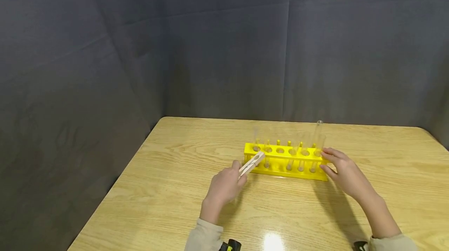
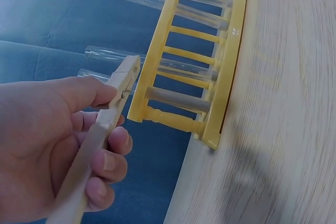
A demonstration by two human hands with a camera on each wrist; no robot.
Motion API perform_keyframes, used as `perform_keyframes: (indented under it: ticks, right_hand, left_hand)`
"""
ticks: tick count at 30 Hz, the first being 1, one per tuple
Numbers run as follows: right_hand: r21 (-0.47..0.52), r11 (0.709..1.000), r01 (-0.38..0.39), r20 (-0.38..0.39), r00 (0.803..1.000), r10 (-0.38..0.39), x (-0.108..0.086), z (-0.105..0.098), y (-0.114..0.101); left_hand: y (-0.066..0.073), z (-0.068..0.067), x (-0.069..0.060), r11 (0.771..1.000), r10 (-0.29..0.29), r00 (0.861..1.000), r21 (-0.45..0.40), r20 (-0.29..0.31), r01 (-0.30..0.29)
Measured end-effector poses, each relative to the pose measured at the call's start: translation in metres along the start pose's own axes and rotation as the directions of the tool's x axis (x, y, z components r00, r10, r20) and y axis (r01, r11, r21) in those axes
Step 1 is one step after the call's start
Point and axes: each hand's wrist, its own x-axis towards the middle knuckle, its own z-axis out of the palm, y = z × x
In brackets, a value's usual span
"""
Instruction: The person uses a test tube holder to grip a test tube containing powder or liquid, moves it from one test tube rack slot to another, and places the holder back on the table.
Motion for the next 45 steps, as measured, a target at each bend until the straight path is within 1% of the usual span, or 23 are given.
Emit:
perform_keyframes:
  ticks: [4, 8, 10, 15, 19, 25, 29, 35, 45]
  right_hand:
    - [0.008, 1.000, 0.000, 0.019, 1.000, 0.000, 0.005, 0.002, -0.003]
    - [0.026, 1.000, 0.005, 0.044, 0.999, -0.006, 0.013, 0.006, -0.007]
    - [0.031, 1.000, 0.006, 0.052, 0.999, -0.008, 0.016, 0.009, -0.009]
    - [0.027, 1.000, 0.009, 0.048, 0.999, -0.010, 0.019, 0.012, -0.011]
    - [0.024, 1.000, 0.017, 0.040, 0.999, -0.018, 0.019, 0.013, -0.011]
    - [0.027, 0.999, 0.018, 0.035, 0.999, -0.019, 0.017, 0.012, -0.010]
    - [0.031, 0.999, 0.012, 0.033, 0.999, -0.013, 0.015, 0.011, -0.008]
    - [0.033, 0.999, 0.005, 0.028, 1.000, -0.006, 0.013, 0.010, -0.006]
    - [0.041, 0.999, -0.003, -0.004, 1.000, 0.003, 0.014, 0.010, -0.002]
  left_hand:
    - [-0.001, -0.001, -0.001, 1.000, -0.015, 1.000, -0.010, -0.006, 0.015]
    - [-0.003, -0.005, -0.003, 0.998, -0.057, 0.998, -0.017, -0.029, 0.056]
    - [-0.005, -0.007, -0.004, 0.998, -0.068, 0.997, -0.022, -0.043, 0.067]
    - [-0.007, -0.007, -0.004, 0.998, -0.050, 0.997, -0.035, -0.066, 0.048]
    - [-0.008, -0.005, -0.002, 0.999, -0.040, 0.996, -0.026, -0.081, 0.038]
    - [-0.005, -0.001, 0.004, 0.998, -0.070, 0.995, 0.000, -0.075, 0.070]
    - [-0.002, 0.002, 0.007, 0.997, -0.072, 0.996, 0.009, -0.061, 0.073]
    - [0.000, 0.006, 0.010, 0.998, -0.070, 0.996, -0.009, -0.060, 0.069]
    - [0.003, 0.008, 0.014, 0.995, -0.092, 0.994, -0.029, -0.060, 0.091]
